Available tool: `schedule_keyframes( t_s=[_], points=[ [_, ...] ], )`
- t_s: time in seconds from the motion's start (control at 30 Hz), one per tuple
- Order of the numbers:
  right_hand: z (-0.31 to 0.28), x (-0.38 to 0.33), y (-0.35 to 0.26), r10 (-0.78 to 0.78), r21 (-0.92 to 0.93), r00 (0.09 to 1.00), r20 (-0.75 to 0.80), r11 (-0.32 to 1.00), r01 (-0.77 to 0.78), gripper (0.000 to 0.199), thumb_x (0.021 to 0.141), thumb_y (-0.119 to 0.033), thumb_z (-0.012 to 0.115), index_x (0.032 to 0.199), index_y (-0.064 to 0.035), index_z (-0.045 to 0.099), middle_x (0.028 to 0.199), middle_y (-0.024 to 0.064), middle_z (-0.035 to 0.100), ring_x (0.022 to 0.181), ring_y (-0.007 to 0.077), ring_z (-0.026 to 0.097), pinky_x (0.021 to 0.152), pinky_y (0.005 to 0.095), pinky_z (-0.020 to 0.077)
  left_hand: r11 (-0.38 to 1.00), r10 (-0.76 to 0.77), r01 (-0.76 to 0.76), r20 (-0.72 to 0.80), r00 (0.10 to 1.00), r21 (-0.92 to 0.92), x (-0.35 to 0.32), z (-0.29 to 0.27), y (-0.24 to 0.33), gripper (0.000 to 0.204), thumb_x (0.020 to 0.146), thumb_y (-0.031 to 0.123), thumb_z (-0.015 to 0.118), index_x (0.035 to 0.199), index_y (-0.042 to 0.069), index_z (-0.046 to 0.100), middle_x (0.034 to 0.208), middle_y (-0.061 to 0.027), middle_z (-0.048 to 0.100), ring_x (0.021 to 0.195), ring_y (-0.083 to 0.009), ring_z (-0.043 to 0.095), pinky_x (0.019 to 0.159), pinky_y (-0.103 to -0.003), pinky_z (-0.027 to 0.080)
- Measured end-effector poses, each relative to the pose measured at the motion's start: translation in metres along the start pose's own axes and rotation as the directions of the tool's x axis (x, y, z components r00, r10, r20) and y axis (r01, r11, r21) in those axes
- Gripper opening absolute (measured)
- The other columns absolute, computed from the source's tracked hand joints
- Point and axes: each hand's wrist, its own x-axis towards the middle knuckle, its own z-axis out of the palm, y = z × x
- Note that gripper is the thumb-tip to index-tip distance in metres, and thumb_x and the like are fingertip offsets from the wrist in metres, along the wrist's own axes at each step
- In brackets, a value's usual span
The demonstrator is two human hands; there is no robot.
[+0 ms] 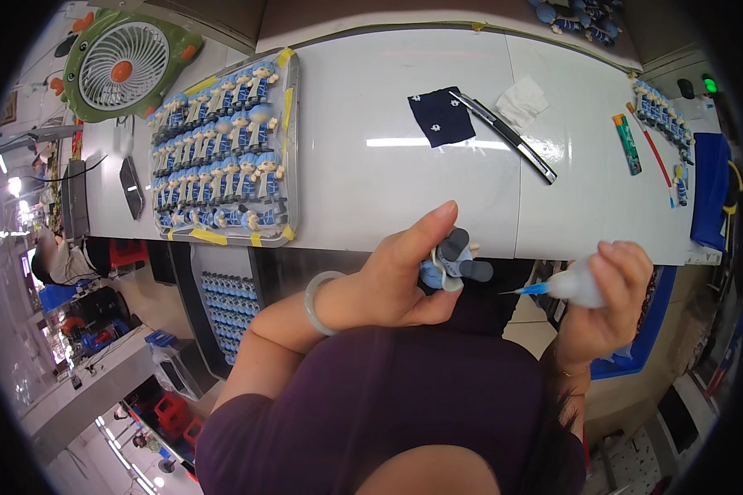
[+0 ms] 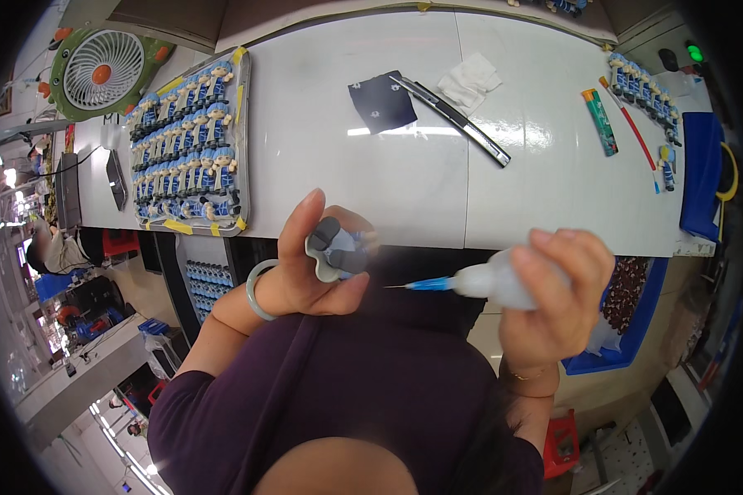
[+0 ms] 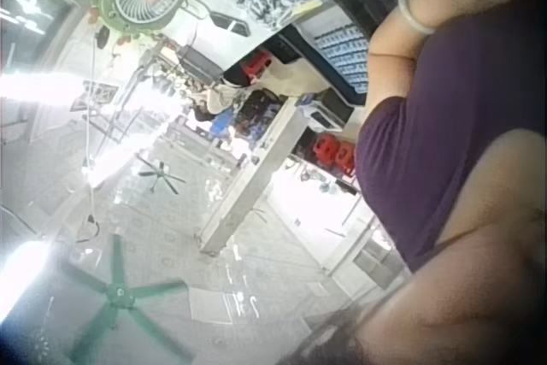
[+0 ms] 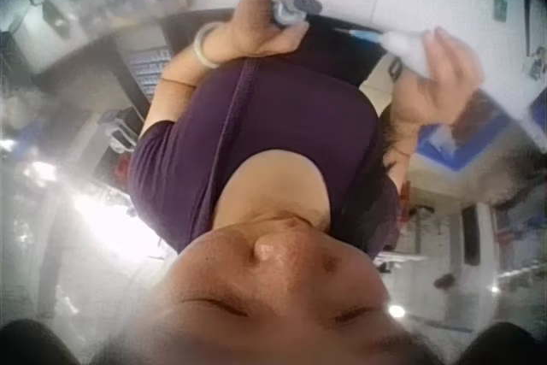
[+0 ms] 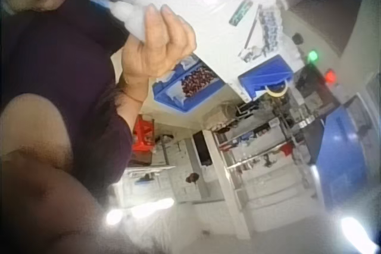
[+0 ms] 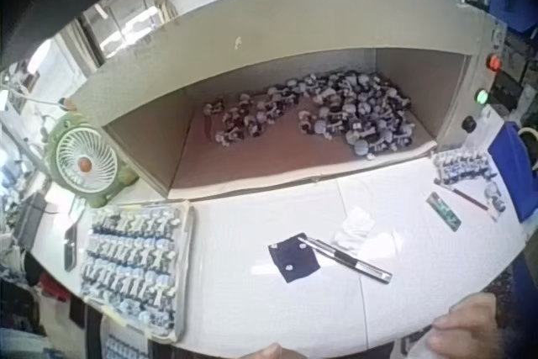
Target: The person assembles small anime figurines and applies glue to them using a glue bottle at a manufacturing workstation.
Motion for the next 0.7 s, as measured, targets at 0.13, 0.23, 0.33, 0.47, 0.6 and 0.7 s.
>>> schedule_keyframes(
  t_s=[0.13,0.23,0.33,0.47,0.6,0.7],
  points=[
    [0.007,-0.004,0.030,0.335,0.278,0.936,-0.109,0.914,-0.295,0.033,0.060,0.011,0.060,0.091,0.0002,0.059,0.093,0.0113,0.057,0.088,0.0228,0.052,0.081,0.0306,0.0409,0.994,-0.070,0.072,0.022,0.997,-0.082,0.002,0.000,0.000,0.081,0.073,0.001,0.051,0.133,-0.001,-0.004,0.085,-0.0149,0.048,0.072,-0.0183,0.049,0.067,-0.030,0.042],
    [0.020,-0.002,0.058,0.517,0.334,0.850,-0.098,0.822,-0.461,0.027,0.068,0.006,0.062,0.094,0.0026,0.058,0.097,0.0102,0.058,0.091,0.0184,0.053,0.083,0.0288,0.0404,0.980,-0.103,0.103,0.013,0.995,-0.169,0.001,0.001,-0.001,0.078,0.074,0.001,0.048,0.133,-0.001,-0.003,0.085,-0.0141,0.048,0.071,-0.0175,0.048,0.067,-0.029,0.042],
    [0.035,-0.002,0.085,0.634,0.351,0.767,-0.095,0.742,-0.570,0.024,0.071,0.006,0.061,0.095,0.0023,0.058,0.098,0.0094,0.057,0.091,0.0165,0.053,0.082,0.0267,0.0406,0.968,-0.137,0.136,0.014,0.991,-0.209,0.003,0.000,0.001,0.076,0.075,0.001,0.047,0.133,-0.002,-0.001,0.087,-0.0140,0.048,0.072,-0.0169,0.047,0.069,-0.029,0.041],
    [0.057,-0.018,0.120,0.629,0.519,0.776,-0.049,0.680,-0.518,0.030,0.075,-0.001,0.061,0.104,0.0023,0.051,0.098,0.0088,0.057,0.090,0.0134,0.053,0.080,0.0229,0.0405,0.944,-0.217,0.207,-0.011,0.976,-0.258,-0.001,-0.002,0.005,0.073,0.075,0.002,0.047,0.133,-0.003,0.003,0.092,-0.0126,0.047,0.075,-0.0162,0.047,0.071,-0.028,0.041],
    [0.053,-0.017,0.118,0.642,0.466,0.767,0.005,0.677,-0.570,0.025,0.078,-0.002,0.059,0.100,0.0012,0.049,0.100,0.0115,0.057,0.090,0.0144,0.053,0.081,0.0246,0.0405,0.847,-0.391,0.388,0.068,0.918,-0.363,-0.004,-0.004,0.008,0.077,0.073,0.000,0.046,0.136,0.001,0.002,0.095,-0.0088,0.046,0.079,-0.0140,0.047,0.076,-0.027,0.040],
    [0.052,-0.022,0.121,0.610,0.450,0.792,0.024,0.700,-0.554,0.023,0.079,-0.002,0.058,0.100,0.0006,0.048,0.101,0.0126,0.057,0.091,0.0150,0.052,0.082,0.0253,0.0399,0.768,-0.538,0.502,0.026,0.843,-0.397,-0.004,-0.016,0.014,0.070,0.070,0.000,0.048,0.132,0.000,0.017,0.093,-0.0073,0.047,0.077,-0.0144,0.047,0.075,-0.027,0.040]
  ],
)
